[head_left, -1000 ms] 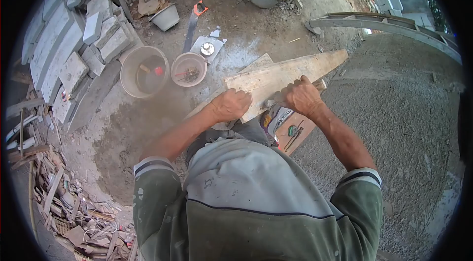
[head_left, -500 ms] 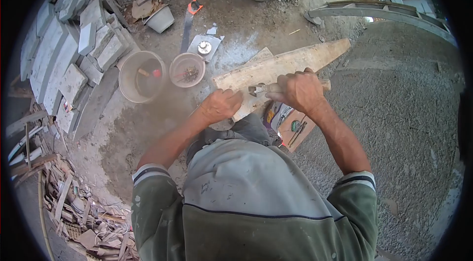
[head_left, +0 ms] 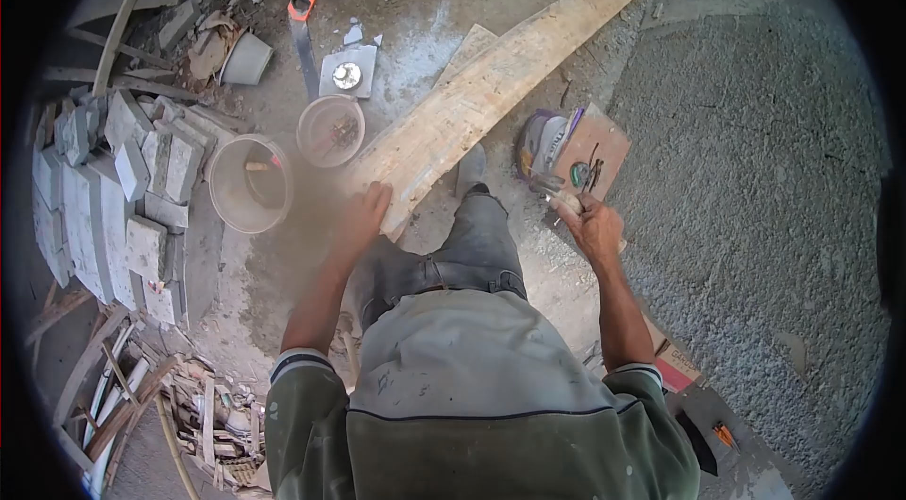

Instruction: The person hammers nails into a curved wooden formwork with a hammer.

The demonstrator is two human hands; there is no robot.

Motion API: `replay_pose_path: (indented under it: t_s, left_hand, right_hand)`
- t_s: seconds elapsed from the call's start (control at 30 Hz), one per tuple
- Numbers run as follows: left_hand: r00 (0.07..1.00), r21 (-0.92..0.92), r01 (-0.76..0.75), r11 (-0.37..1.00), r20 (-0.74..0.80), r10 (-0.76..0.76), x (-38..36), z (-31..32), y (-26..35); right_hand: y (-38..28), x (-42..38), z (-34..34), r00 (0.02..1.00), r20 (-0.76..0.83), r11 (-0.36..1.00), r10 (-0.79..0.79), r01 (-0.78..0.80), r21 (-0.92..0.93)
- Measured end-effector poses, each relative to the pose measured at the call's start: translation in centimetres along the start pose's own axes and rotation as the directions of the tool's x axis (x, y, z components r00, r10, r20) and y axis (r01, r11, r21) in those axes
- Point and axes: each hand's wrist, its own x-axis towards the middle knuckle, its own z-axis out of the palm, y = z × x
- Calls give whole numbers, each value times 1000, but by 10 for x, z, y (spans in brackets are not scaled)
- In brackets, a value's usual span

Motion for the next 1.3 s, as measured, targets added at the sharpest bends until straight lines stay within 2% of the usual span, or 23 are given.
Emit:
replay_pose_path:
  t_s: [0.17,0.23,0.3,0.33,0.37,0.4,0.43,0.47,0.5,0.53,0.57,0.67,0.7,0.77,0.83,0.9,0.93,1.03,1.1,1.17,1.23,1.27,1.3]
  left_hand:
    - [986,52,74,996,143,-81,-19,68,-14]
    - [960,-83,214,973,200,-194,-25,103,-18]
    - [964,-45,165,985,218,-152,-25,108,-18]
    - [970,11,124,992,209,-124,-25,107,-15]
    - [965,2,115,993,235,-112,-30,113,-12]
    - [947,41,144,989,284,-150,-36,116,-10]
    - [928,86,171,982,320,-190,-37,119,-9]
    - [910,54,239,970,336,-243,-41,123,-5]
    - [909,54,225,973,347,-230,-38,116,-1]
    - [857,74,251,965,447,-257,-28,107,3]
    - [793,100,277,956,538,-286,-22,103,8]
    - [742,114,300,947,595,-307,-26,98,18]
    - [739,122,284,951,604,-298,-26,98,21]
    - [796,98,251,963,545,-263,-26,97,27]
    - [797,97,248,964,546,-260,-21,98,31]
    - [793,91,255,963,549,-262,-24,96,36]
    - [790,50,294,955,549,-272,-27,94,36]
    - [827,27,308,951,488,-281,-32,92,39]
    - [857,48,282,958,436,-274,-33,85,42]
    - [863,-17,300,954,431,-264,-26,73,47]
    - [857,-35,318,947,438,-272,-27,63,47]
    - [846,-65,356,932,447,-292,-24,57,47]
    - [835,-96,391,915,455,-309,-22,53,47]
  right_hand:
    - [56,11,69,980,81,983,183,-183,-16]
    - [79,17,100,952,132,960,277,-280,7]
    - [106,19,133,910,128,884,394,-413,217]
    - [127,17,149,897,155,876,414,-439,201]
    - [147,18,164,815,297,697,497,-579,423]
    - [163,20,175,723,448,438,527,-682,586]
    - [174,26,182,711,457,424,533,-693,583]
    - [186,32,188,633,597,283,493,-766,578]
    - [197,34,193,544,722,138,427,-829,542]
    - [209,39,202,514,773,39,372,-841,540]
    - [222,42,209,509,776,28,373,-842,539]
    - [249,41,240,528,821,-241,218,-786,569]
    - [252,43,245,520,827,-261,215,-785,562]
    - [254,40,255,587,807,-416,61,-720,555]
    - [243,40,258,632,775,-483,15,-674,559]
    - [229,40,256,637,756,-484,151,-619,619]
    - [232,34,260,633,759,-490,150,-620,613]
    - [242,35,277,657,698,-279,284,-640,716]
    - [245,36,281,663,602,-53,445,-652,756]
    - [266,33,301,675,524,307,520,-720,622]
    - [267,39,301,695,337,602,635,-719,348]
    - [260,43,290,621,318,612,717,-778,142]
    - [249,45,283,675,151,680,722,-733,25]
